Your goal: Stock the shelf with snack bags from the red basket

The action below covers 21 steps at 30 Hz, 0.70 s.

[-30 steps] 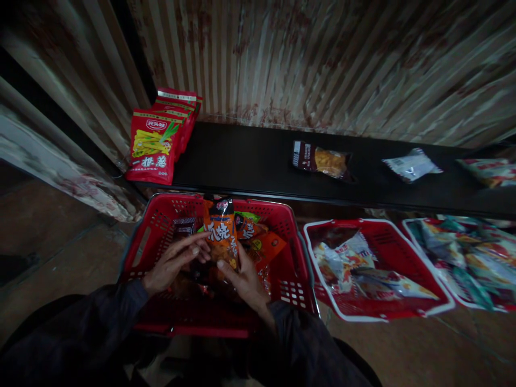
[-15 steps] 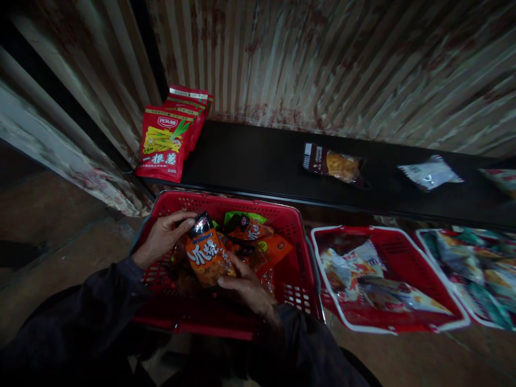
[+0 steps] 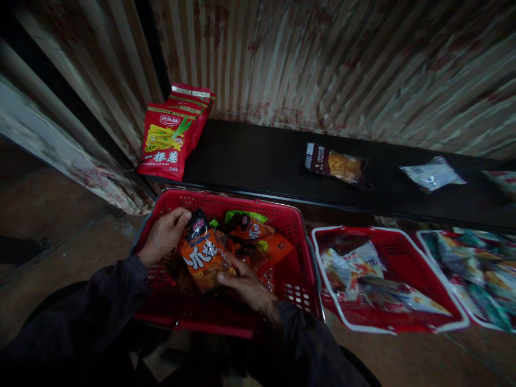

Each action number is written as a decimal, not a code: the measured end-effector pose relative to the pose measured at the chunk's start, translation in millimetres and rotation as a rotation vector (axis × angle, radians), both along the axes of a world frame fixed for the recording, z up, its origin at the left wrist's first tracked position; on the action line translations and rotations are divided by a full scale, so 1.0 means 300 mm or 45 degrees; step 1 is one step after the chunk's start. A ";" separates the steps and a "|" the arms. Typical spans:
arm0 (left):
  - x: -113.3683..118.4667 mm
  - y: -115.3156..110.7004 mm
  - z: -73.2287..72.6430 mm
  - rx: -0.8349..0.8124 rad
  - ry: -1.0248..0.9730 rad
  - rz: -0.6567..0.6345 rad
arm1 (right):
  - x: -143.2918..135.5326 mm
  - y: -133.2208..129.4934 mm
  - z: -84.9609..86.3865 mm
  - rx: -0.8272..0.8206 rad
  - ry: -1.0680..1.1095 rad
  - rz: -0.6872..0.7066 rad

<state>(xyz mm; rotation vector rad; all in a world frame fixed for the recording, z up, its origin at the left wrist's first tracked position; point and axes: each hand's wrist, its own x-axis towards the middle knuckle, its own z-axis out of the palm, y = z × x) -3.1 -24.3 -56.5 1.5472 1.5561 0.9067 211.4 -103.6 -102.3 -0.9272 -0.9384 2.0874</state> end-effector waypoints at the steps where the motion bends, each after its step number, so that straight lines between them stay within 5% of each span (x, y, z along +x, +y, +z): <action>1: -0.002 0.006 -0.004 -0.008 -0.032 -0.025 | 0.001 0.000 -0.002 -0.013 0.009 0.002; 11: -0.030 0.036 -0.043 -0.080 -0.244 -0.166 | 0.014 0.005 -0.001 -0.157 0.009 -0.122; 16: -0.030 0.024 -0.055 -0.084 -0.470 -0.033 | 0.032 0.016 0.010 -0.245 -0.011 -0.272; 21: 0.006 -0.001 -0.082 -0.343 -0.800 0.122 | 0.049 0.022 0.006 -0.357 -0.012 -0.471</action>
